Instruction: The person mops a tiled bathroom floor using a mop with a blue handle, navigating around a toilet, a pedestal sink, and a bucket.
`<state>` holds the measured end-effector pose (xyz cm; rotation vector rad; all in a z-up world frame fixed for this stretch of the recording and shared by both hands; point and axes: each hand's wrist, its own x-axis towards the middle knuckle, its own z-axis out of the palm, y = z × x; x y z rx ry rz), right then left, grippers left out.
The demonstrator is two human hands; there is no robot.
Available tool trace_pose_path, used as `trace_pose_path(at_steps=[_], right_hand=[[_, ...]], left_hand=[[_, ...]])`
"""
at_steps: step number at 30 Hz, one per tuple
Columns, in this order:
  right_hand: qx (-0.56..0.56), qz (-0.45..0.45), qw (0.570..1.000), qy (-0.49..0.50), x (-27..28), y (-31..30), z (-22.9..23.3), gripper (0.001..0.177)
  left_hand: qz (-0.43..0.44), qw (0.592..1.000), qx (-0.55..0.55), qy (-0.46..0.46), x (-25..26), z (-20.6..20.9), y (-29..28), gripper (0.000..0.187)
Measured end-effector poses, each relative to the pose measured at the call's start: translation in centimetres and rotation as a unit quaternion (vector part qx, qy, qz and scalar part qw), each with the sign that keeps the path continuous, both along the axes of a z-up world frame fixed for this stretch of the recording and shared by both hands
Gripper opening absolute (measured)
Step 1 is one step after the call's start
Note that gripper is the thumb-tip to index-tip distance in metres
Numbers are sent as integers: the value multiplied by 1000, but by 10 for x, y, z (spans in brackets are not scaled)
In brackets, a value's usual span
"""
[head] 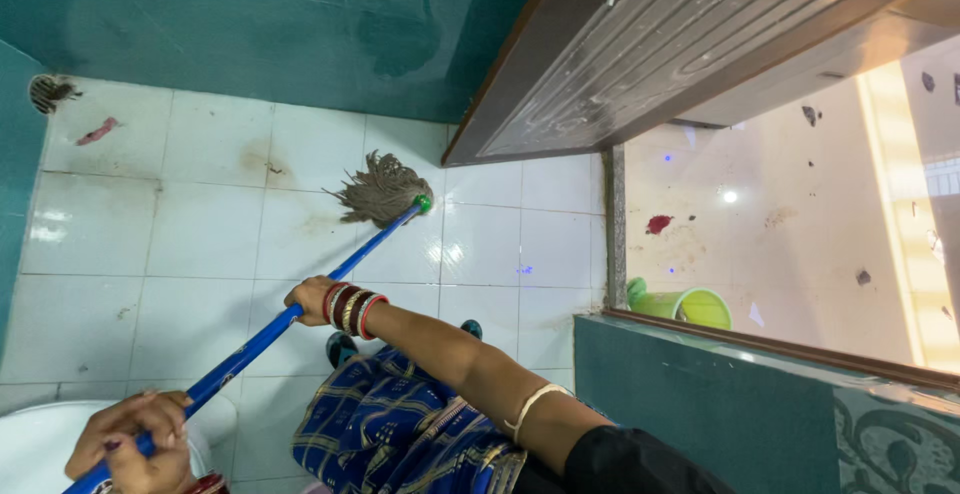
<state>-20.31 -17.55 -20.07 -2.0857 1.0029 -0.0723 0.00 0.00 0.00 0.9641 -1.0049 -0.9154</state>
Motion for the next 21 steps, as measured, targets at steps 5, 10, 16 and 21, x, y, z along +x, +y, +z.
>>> trace_pose_path(at_steps=[5,10,16,21], right_hand=[[-26,-16,999,-31,-128,0,-37,13],[-46,-53,997,13,-254,-10,-70,14],[-118,-180,976,23,-411,-35,-88,34],[-119,-265,955,60,-504,-58,-95,41]], left_hand=[[7,1000,-10,-13,-100,-40,-40,52],[-21,999,15,38,-206,-86,-66,39],[-108,994,9,10,-350,-134,-127,33],[-187,982,4,-9,-442,-134,-182,30]])
